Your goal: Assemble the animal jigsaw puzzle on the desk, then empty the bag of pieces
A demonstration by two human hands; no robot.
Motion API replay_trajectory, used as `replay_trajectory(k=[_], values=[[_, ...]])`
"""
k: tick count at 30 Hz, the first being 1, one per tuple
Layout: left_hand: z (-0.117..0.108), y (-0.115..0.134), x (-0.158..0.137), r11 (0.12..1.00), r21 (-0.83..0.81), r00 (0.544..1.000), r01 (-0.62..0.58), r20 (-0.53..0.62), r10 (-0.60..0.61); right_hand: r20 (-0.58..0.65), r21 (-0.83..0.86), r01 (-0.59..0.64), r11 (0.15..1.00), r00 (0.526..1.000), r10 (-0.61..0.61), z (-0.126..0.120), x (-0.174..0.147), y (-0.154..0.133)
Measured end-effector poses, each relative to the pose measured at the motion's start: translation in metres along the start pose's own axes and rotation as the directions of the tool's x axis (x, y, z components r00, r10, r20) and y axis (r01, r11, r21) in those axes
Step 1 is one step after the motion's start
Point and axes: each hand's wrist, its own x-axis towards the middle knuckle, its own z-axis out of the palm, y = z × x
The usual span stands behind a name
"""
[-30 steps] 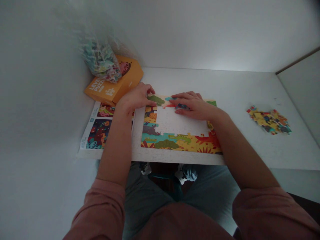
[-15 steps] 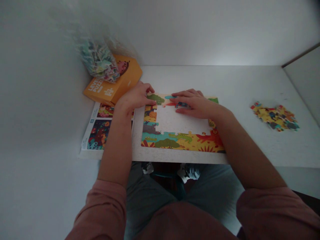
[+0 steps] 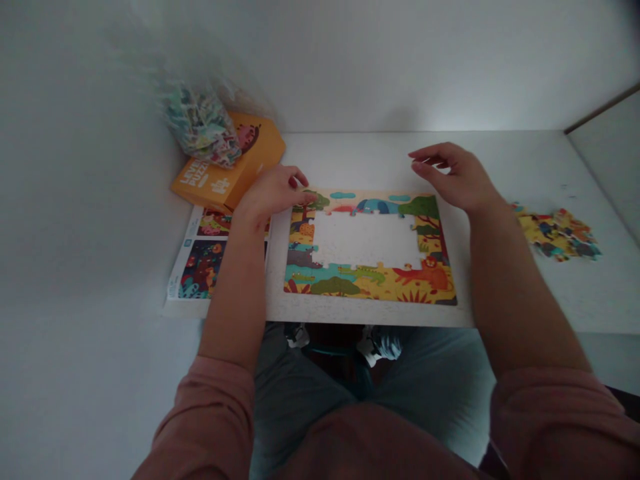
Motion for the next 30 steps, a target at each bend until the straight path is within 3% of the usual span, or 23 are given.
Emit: replay_trajectory(k=[7,13,19,30], values=[[0.003,0.002,0.001,0.999,-0.029,1.000,-0.017,0.012,0.017,0.015,-0.031,0.013,0.999,1.000,-0.013,0.016,0.006,0.031],[0.004,-0.002,0.004,0.999,-0.027,0.999,-0.026,0.018,0.026,0.024,-0.052,-0.044,0.998,0.999,0.045,0.018,0.007,0.035],[0.005,-0.007,0.007,0.997,-0.027,0.995,-0.078,0.057,0.079,0.012,-0.020,-0.016,1.000,1.000,0.016,0.021,0.009,0.044],[0.013,0.000,0.010,0.999,-0.046,1.000,-0.026,0.002,0.026,0.069,-0.029,-0.002,1.000,0.998,0.004,0.013,0.008,0.043]])
